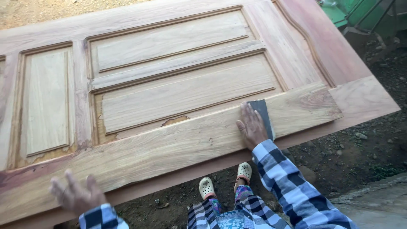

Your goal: Sanding the surface of a large wooden door using a hand-held sanding block.

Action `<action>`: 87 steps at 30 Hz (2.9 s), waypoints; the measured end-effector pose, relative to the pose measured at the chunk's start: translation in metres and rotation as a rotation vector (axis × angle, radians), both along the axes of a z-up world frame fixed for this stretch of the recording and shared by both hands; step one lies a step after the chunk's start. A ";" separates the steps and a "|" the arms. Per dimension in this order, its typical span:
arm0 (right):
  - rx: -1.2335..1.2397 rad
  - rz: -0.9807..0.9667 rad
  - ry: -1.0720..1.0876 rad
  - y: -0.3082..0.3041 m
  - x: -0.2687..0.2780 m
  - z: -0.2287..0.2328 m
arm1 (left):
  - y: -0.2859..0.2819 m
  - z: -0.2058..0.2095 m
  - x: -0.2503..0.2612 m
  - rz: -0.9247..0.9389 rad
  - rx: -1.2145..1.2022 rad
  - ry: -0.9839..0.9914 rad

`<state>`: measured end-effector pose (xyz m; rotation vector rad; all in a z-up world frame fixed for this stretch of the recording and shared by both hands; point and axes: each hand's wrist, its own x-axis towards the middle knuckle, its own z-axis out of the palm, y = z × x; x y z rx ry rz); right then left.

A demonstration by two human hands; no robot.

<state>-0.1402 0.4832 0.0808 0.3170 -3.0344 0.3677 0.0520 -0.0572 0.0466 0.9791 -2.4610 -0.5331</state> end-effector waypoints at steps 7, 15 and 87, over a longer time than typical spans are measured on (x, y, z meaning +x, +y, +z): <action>0.134 -0.106 0.059 0.044 -0.013 -0.030 | -0.019 -0.032 -0.062 -0.050 -0.033 -0.147; 0.464 0.219 -0.044 -0.115 0.041 -0.010 | 0.003 -0.034 -0.070 -0.089 -0.115 -0.184; 0.071 -0.430 0.034 0.246 -0.102 -0.009 | 0.015 -0.025 -0.066 -0.091 -0.129 -0.128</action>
